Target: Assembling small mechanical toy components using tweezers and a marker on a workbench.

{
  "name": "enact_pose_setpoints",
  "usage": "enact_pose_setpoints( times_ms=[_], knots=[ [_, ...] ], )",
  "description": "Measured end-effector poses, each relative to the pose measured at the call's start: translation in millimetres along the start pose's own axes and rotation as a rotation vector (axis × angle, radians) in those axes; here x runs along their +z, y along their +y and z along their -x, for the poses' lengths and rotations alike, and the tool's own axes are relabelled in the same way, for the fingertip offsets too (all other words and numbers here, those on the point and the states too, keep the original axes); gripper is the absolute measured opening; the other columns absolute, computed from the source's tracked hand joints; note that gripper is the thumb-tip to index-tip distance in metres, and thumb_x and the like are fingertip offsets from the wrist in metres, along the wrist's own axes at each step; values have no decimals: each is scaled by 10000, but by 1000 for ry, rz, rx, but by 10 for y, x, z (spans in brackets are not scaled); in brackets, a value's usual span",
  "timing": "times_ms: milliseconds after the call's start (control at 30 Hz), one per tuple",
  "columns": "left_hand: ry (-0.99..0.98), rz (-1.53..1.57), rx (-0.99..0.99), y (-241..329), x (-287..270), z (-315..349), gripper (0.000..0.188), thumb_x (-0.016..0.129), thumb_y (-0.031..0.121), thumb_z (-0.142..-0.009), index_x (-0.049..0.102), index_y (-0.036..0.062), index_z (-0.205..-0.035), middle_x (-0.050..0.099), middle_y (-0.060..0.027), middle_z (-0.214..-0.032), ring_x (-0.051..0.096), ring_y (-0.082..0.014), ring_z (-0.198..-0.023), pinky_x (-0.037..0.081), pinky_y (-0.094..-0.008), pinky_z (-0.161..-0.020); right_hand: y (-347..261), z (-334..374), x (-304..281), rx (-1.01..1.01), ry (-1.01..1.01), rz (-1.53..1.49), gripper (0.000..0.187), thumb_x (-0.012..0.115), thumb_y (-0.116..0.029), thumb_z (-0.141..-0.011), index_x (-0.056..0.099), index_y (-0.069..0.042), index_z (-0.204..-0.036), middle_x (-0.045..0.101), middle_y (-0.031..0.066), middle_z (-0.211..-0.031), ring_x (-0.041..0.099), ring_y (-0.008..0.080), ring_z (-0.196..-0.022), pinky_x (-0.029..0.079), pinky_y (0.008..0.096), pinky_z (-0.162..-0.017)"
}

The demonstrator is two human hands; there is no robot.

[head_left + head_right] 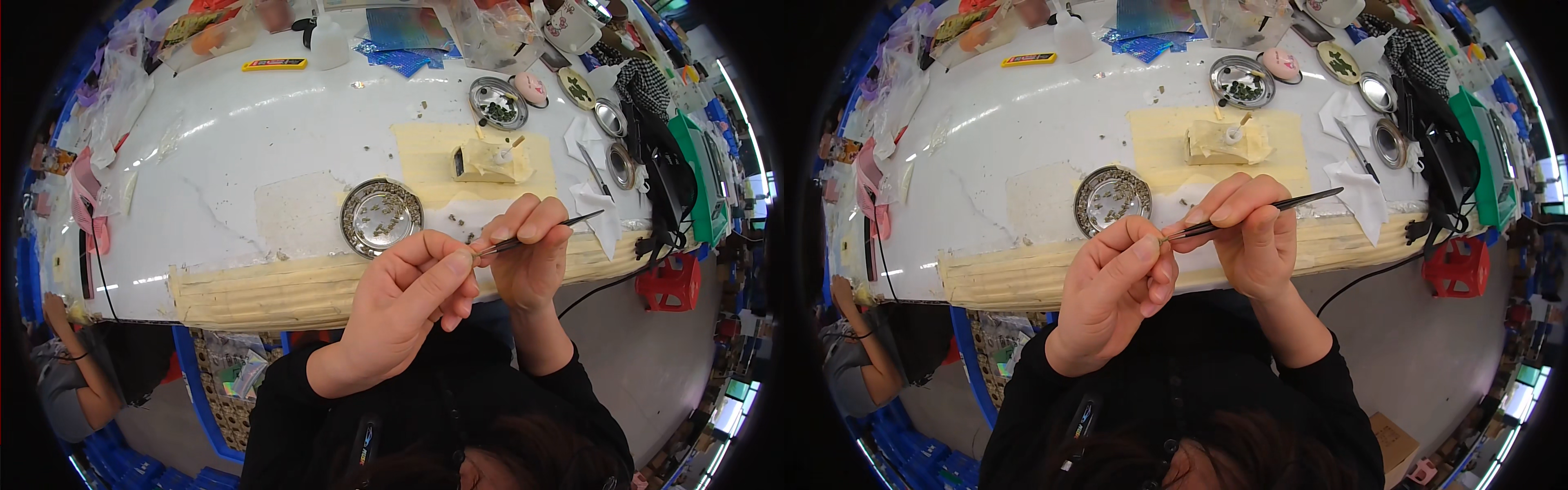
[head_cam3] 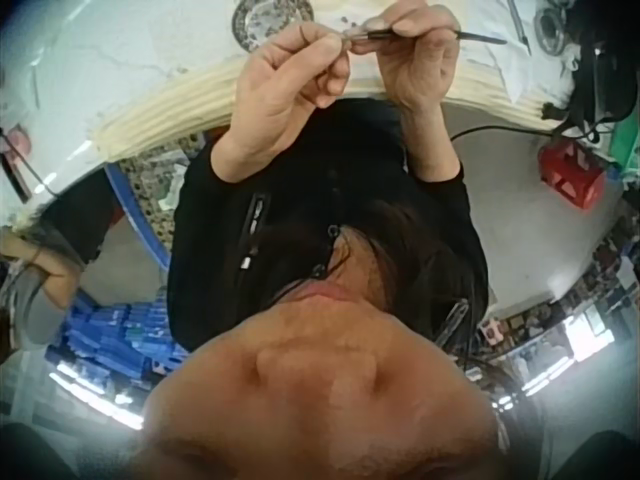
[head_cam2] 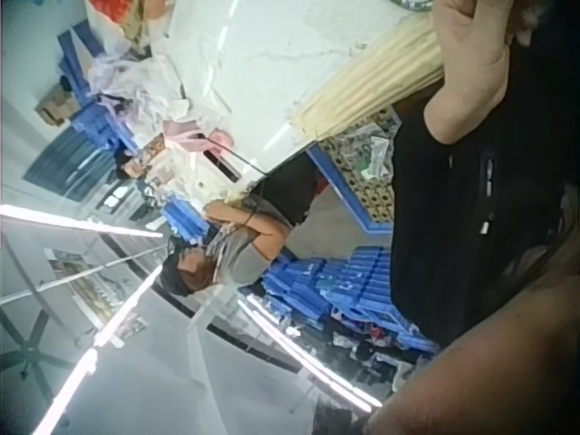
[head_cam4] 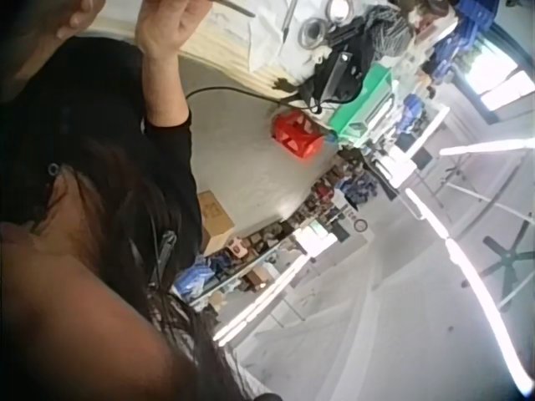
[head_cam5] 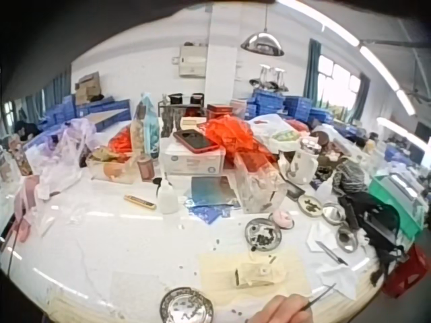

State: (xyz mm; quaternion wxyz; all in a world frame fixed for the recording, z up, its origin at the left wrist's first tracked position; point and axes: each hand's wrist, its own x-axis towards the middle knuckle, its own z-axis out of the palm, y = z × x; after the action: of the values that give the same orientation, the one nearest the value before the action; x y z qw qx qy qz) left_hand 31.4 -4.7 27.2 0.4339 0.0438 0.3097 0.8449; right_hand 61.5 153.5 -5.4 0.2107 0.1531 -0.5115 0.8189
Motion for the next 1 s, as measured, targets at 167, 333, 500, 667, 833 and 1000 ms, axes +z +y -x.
enact_pose_setpoints(
  times_ms=[167,333,500,667,833,1000],
  knots=[
    [-1,17,-25,8,2,-3,138,508,164,-898,528,31,-923,574,-19,-747,524,-55,-628,416,-177,-531,-10,-3,13,6,9,4,341,301,-380,-939,404,-64,-864,476,108,-813,614,253,-731,557,288,-562],
    [26,5,-34,25,31,0,128,491,162,-902,513,38,-884,555,-21,-731,498,-59,-615,395,-177,-518,-3,-1,5,1,12,7,340,307,-377,-940,406,-62,-859,478,109,-805,616,258,-723,555,291,-561],
    [70,-27,-46,37,75,-22,153,459,164,-911,481,53,-808,514,-26,-695,440,-63,-591,351,-176,-489,31,-16,-51,-41,-35,-132,329,334,-292,-946,438,18,-909,497,161,-850,625,300,-776,571,346,-650],
    [20,56,-59,34,0,-32,131,490,166,-903,518,42,-869,538,-13,-717,477,-61,-603,376,-176,-505,20,-18,-41,-21,-18,-78,317,340,-274,-948,445,23,-913,506,162,-852,626,290,-775,571,349,-648],
    [-12,157,-109,37,-66,-67,141,495,173,-902,536,37,-898,540,-4,-724,474,-63,-614,379,-177,-531,-30,-34,-15,41,18,-27,304,353,-250,-948,457,34,-929,524,165,-890,627,280,-794,571,353,-654],
    [-37,313,-139,39,-90,-96,156,465,170,-911,536,33,-891,522,-8,-746,441,-69,-628,359,-185,-540,-121,-84,61,168,105,26,301,357,-246,-951,474,31,-925,568,140,-844,642,259,-785,567,329,-655]
  ],
)
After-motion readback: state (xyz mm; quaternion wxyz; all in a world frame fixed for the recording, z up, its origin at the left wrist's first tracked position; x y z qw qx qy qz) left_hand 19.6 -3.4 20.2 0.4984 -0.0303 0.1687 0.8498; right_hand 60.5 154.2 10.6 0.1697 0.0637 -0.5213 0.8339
